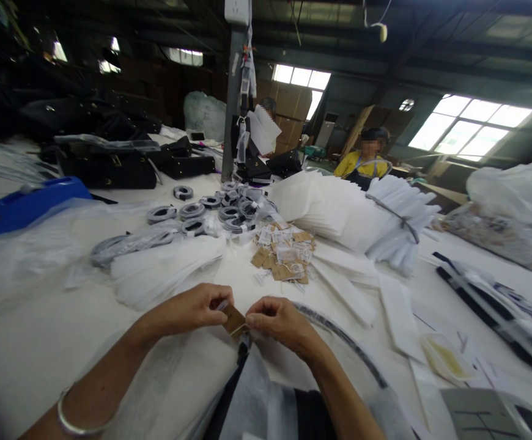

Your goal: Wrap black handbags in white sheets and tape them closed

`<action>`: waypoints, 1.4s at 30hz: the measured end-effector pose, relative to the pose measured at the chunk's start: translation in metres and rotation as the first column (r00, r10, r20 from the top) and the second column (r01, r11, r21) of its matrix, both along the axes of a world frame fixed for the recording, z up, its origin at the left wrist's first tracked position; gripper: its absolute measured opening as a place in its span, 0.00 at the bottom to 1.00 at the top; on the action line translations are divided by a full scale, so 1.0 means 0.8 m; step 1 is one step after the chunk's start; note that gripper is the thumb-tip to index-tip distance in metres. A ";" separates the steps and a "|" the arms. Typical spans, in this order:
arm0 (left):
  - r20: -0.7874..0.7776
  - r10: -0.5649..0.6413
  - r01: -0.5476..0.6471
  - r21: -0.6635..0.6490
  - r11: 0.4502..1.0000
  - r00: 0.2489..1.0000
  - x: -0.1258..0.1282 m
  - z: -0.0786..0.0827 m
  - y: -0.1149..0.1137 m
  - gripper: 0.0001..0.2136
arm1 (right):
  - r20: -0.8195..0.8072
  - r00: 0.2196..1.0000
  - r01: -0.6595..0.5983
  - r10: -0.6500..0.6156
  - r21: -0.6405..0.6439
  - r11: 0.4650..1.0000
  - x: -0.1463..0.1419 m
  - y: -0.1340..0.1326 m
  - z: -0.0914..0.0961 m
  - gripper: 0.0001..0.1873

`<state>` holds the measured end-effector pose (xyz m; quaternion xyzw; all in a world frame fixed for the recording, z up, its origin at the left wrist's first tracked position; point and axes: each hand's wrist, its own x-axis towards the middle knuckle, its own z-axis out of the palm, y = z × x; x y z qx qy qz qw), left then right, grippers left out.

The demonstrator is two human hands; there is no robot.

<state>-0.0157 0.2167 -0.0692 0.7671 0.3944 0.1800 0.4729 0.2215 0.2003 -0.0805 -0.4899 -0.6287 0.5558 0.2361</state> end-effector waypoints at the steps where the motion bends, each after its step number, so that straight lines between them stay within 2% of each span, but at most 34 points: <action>1: -0.036 -0.040 0.039 -0.004 0.999 0.999 -0.006 0.003 0.000 0.05 | 0.013 1.000 -0.012 0.011 0.008 1.000 -0.001 0.000 -0.002 0.22; 3: -0.133 -0.056 0.059 0.022 0.998 0.990 -0.012 0.008 0.001 0.05 | 0.050 0.998 -0.040 0.039 0.020 0.999 -0.005 -0.001 -0.007 0.24; 6: -0.276 0.032 0.006 0.136 0.991 0.961 -0.013 0.006 0.000 0.05 | 0.090 0.993 -0.079 0.077 0.019 0.997 -0.011 -0.004 -0.016 0.24; 8: -0.315 0.054 0.006 0.187 0.982 0.948 -0.010 0.001 -0.001 0.06 | 0.097 0.991 -0.091 0.091 -0.003 0.996 -0.013 -0.006 -0.021 0.23; 14: -0.387 0.022 0.040 0.150 0.988 0.922 -0.022 0.004 0.001 0.06 | 0.140 0.988 -0.047 0.059 -0.093 0.995 -0.014 -0.008 -0.020 0.18; 19: -0.447 0.128 -0.080 0.124 0.989 0.886 -0.046 0.014 0.004 0.07 | 0.132 0.989 -0.052 0.067 -0.117 0.992 -0.014 -0.006 -0.015 0.19; 21: -0.403 0.083 -0.059 0.071 0.996 0.912 -0.049 0.016 0.004 0.07 | 0.125 0.991 -0.030 0.045 -0.121 0.992 -0.013 -0.005 -0.015 0.18; 24: -0.241 -0.113 0.104 -0.050 0.993 0.964 -0.044 0.018 0.002 0.05 | 0.085 0.996 -0.008 0.016 -0.090 0.996 -0.012 -0.003 -0.018 0.16; 26: -0.185 -0.195 0.180 -0.095 0.979 0.963 -0.038 0.016 0.002 0.04 | 0.064 0.998 -0.010 0.014 -0.056 0.998 -0.011 -0.002 -0.020 0.14; 29: -0.297 -0.135 0.121 -0.064 0.991 0.945 -0.032 0.007 0.008 0.09 | 0.068 0.997 0.035 -0.029 -0.078 0.996 -0.012 0.001 -0.015 0.09; 32: -0.383 0.006 0.010 0.039 0.999 0.924 -0.025 -0.007 0.018 0.20 | 0.160 0.984 0.094 -0.085 -0.052 0.994 -0.014 0.004 0.001 0.14; 36: -0.374 0.087 -0.030 0.156 0.987 0.923 -0.016 -0.024 0.029 0.25 | 0.328 0.939 0.046 -0.101 0.173 0.984 -0.005 -0.007 0.049 0.15; 39: -0.355 0.065 -0.006 0.163 0.987 0.933 -0.014 -0.027 0.036 0.28 | 0.434 0.890 -0.023 -0.138 0.346 0.938 0.019 -0.039 0.102 0.14; 42: -0.351 0.059 0.003 0.172 0.985 0.934 -0.013 -0.015 0.035 0.31 | 0.509 0.843 -0.086 -0.172 0.445 0.891 0.054 -0.095 0.148 0.17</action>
